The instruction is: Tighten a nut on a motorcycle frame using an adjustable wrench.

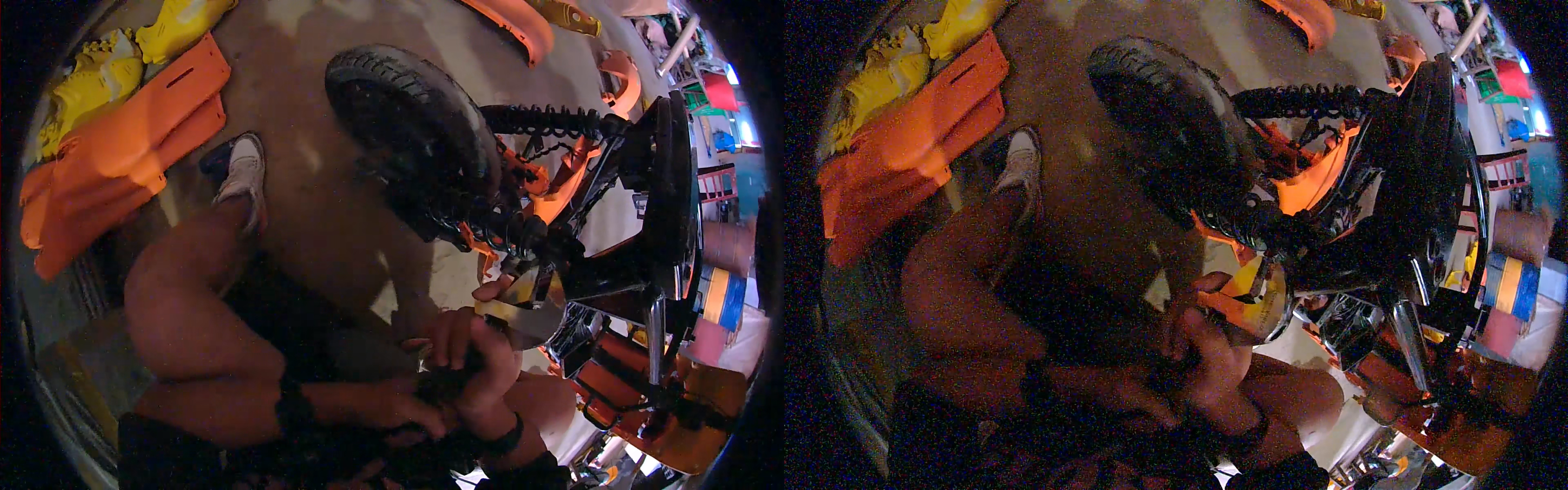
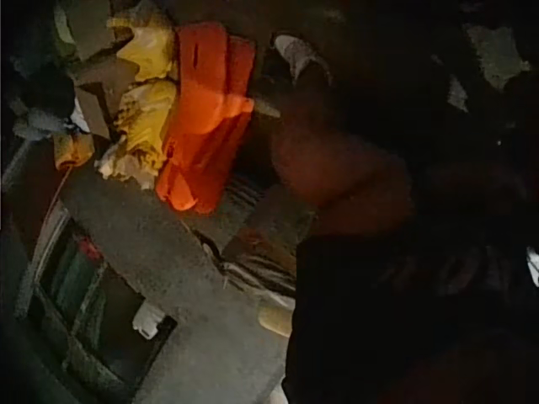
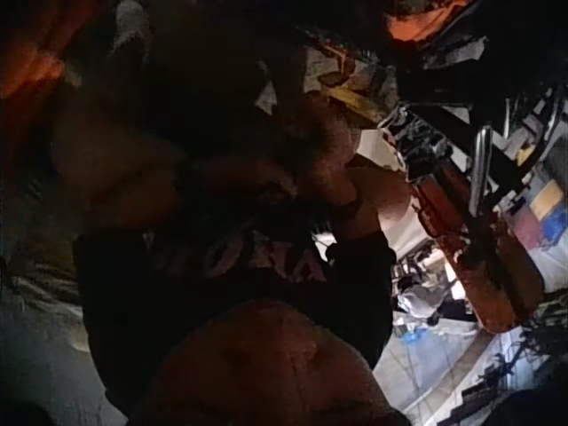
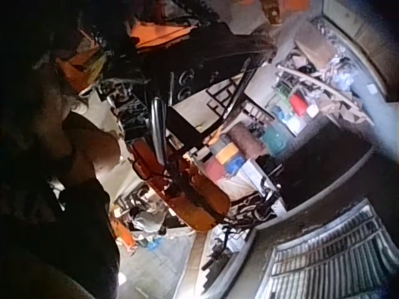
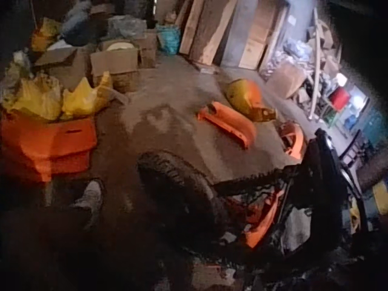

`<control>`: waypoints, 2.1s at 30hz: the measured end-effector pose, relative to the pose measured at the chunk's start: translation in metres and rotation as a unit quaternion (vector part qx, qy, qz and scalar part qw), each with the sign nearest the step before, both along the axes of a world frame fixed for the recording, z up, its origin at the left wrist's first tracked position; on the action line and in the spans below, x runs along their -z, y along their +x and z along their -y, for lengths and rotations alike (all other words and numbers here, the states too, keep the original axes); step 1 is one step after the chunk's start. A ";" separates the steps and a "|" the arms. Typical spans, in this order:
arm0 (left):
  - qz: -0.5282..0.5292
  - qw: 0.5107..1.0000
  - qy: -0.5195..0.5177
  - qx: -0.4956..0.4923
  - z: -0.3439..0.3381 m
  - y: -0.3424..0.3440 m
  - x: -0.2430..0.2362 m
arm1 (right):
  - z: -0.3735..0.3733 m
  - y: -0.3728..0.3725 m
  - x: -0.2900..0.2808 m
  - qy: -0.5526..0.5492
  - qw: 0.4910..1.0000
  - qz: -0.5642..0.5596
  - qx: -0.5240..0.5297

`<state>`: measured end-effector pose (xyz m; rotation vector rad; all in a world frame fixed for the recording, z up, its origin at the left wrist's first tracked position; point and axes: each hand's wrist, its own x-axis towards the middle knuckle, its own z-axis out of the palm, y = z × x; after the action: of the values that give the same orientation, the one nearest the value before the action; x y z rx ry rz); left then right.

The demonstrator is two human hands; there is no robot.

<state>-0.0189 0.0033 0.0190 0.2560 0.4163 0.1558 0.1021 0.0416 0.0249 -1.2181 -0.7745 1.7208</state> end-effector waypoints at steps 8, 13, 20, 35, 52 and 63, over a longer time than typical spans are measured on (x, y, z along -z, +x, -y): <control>0.007 0.999 0.029 -0.044 0.006 0.004 0.010 | -0.002 -0.001 0.006 -0.006 0.998 -0.050 0.023; 0.025 0.997 0.065 -0.024 0.018 0.017 0.027 | -0.003 0.002 0.005 0.005 1.000 -0.026 0.008; -0.036 0.996 0.074 0.044 0.000 0.012 0.022 | -0.001 0.005 0.002 -0.019 0.999 0.030 0.028; -0.317 0.880 0.353 0.018 -0.016 -0.041 0.027 | -0.011 -0.026 0.017 -0.017 0.993 0.086 0.085; -0.459 0.764 0.445 -0.085 0.055 -0.046 0.046 | -0.008 -0.024 0.035 0.028 0.988 0.097 0.120; -0.464 0.752 0.465 -0.054 0.060 -0.026 0.076 | -0.006 -0.017 0.047 0.056 0.985 0.101 0.129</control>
<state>-0.0447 -0.0570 -0.0572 1.3387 1.3491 0.3448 0.0856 0.0481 -0.0225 -1.3633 -0.7834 1.3419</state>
